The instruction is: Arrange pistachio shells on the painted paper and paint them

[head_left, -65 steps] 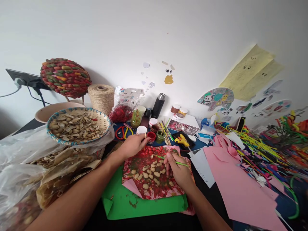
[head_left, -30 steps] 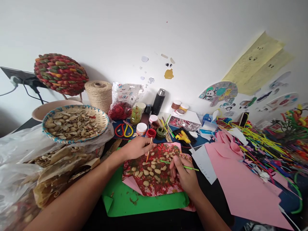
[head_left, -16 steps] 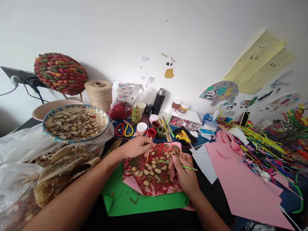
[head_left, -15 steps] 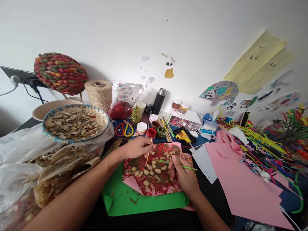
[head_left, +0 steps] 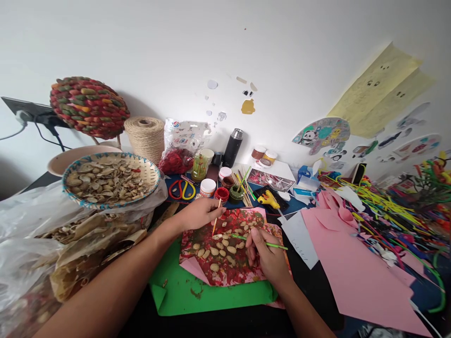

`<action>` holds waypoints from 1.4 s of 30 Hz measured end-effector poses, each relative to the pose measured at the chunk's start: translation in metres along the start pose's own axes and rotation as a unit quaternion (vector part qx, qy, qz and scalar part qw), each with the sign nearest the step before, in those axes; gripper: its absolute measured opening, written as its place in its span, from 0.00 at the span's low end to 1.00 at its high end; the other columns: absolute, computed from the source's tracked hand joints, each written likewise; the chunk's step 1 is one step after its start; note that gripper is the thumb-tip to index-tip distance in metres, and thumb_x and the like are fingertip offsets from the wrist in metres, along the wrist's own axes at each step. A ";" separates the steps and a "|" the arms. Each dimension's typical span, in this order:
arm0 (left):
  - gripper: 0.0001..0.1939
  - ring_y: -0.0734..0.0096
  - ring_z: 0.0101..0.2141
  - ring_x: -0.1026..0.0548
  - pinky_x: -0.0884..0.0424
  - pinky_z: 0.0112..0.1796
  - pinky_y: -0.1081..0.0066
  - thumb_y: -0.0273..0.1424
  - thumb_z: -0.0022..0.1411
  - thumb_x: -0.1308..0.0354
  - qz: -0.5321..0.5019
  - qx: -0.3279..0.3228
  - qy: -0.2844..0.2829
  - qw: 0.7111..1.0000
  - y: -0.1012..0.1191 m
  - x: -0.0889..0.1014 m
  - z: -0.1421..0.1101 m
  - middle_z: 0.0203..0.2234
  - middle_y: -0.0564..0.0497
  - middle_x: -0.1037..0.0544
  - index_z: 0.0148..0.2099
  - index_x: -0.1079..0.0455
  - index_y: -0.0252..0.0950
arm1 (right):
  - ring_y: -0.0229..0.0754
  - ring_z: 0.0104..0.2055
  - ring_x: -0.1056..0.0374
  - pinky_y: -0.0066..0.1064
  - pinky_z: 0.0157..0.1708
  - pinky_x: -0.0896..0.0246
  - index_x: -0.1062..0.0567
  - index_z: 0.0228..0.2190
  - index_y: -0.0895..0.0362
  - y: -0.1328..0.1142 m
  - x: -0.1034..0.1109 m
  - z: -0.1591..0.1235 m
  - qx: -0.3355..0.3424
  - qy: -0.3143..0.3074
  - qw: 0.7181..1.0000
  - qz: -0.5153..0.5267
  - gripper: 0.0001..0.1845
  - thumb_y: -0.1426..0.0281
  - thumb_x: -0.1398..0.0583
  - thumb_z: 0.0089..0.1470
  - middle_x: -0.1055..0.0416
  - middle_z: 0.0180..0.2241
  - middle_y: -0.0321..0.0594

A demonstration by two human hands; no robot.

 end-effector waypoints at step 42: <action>0.23 0.66 0.26 0.30 0.43 0.30 0.68 0.43 0.77 0.52 0.144 0.054 0.102 0.983 -0.009 0.034 -0.004 0.25 0.50 0.22 0.32 0.29 0.38 | 0.35 0.15 0.36 0.25 0.17 0.45 0.26 0.26 0.55 -0.006 -0.032 0.012 0.027 -0.044 0.997 -0.059 0.33 0.40 0.43 0.67 0.37 0.15 0.30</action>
Point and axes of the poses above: each hand's wrist, its own z-axis towards the middle knuckle, its own x-axis out of the back of the hand, y = z × x, the point moved 7 cm from there along z, towards the middle knuckle
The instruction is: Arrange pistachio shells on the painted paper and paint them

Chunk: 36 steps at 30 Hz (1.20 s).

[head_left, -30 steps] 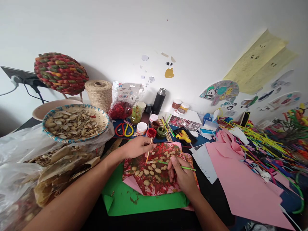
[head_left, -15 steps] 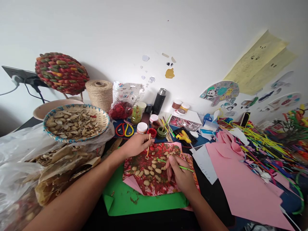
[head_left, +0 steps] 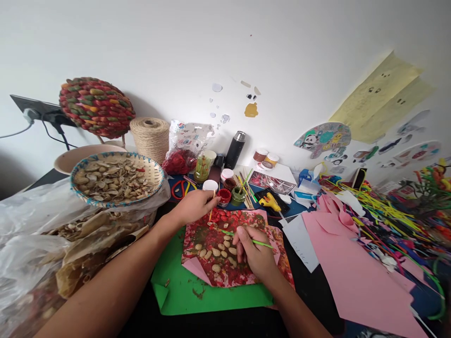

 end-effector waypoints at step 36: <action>0.20 0.64 0.29 0.27 0.42 0.32 0.68 0.43 0.76 0.53 -0.009 -0.022 -0.037 0.999 -0.001 -0.014 0.000 0.29 0.48 0.22 0.34 0.30 0.39 | 0.35 0.14 0.36 0.26 0.17 0.46 0.27 0.27 0.55 0.006 0.003 0.003 -0.020 0.008 1.000 -0.003 0.33 0.39 0.43 0.66 0.37 0.15 0.29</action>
Point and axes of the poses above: each hand's wrist, its own z-axis towards the middle knuckle, its own x-axis out of the back of the hand, y = z × x, the point moved 7 cm from there along z, towards the middle knuckle
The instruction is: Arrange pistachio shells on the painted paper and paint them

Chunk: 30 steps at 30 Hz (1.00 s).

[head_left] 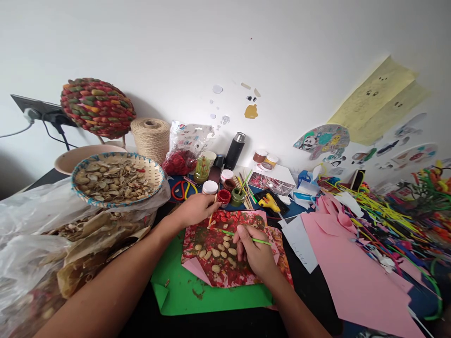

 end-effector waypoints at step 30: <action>0.23 0.65 0.28 0.29 0.40 0.31 0.68 0.45 0.77 0.54 -0.016 0.005 0.065 0.998 -0.001 0.009 0.000 0.26 0.49 0.24 0.34 0.30 0.39 | 0.36 0.15 0.36 0.26 0.17 0.44 0.27 0.26 0.54 -0.005 0.002 -0.004 0.005 0.013 1.000 -0.018 0.33 0.38 0.43 0.66 0.36 0.14 0.30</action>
Point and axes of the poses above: each hand's wrist, its own z-axis towards the middle knuckle, its own x-axis out of the back of the hand, y = z × x, the point moved 7 cm from there along z, towards the middle knuckle
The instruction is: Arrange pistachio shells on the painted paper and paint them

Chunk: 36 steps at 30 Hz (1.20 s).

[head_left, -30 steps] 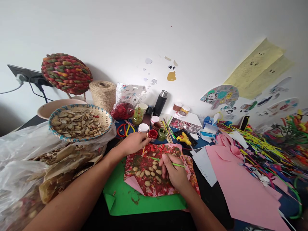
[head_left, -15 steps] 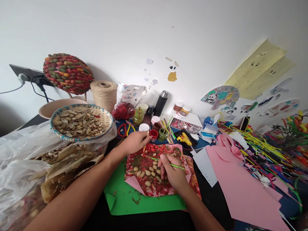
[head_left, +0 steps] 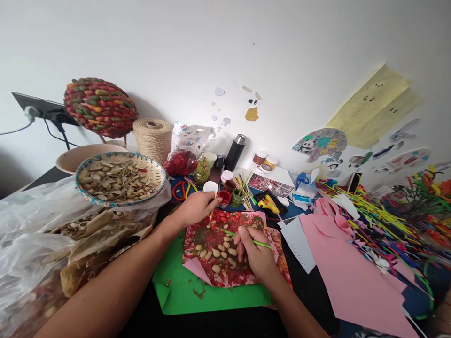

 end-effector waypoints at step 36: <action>0.23 0.65 0.27 0.30 0.44 0.31 0.68 0.45 0.77 0.54 -0.037 -0.018 -0.008 0.999 -0.006 0.003 0.000 0.26 0.50 0.24 0.32 0.33 0.39 | 0.36 0.17 0.36 0.27 0.19 0.44 0.26 0.27 0.55 -0.022 -0.016 -0.007 0.010 -0.009 0.999 -0.052 0.33 0.39 0.43 0.66 0.36 0.18 0.30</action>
Point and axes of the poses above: each hand's wrist, its own z-axis towards the middle knuckle, its own x-axis out of the back of the hand, y = z × x, the point moved 7 cm from there along z, towards the middle knuckle
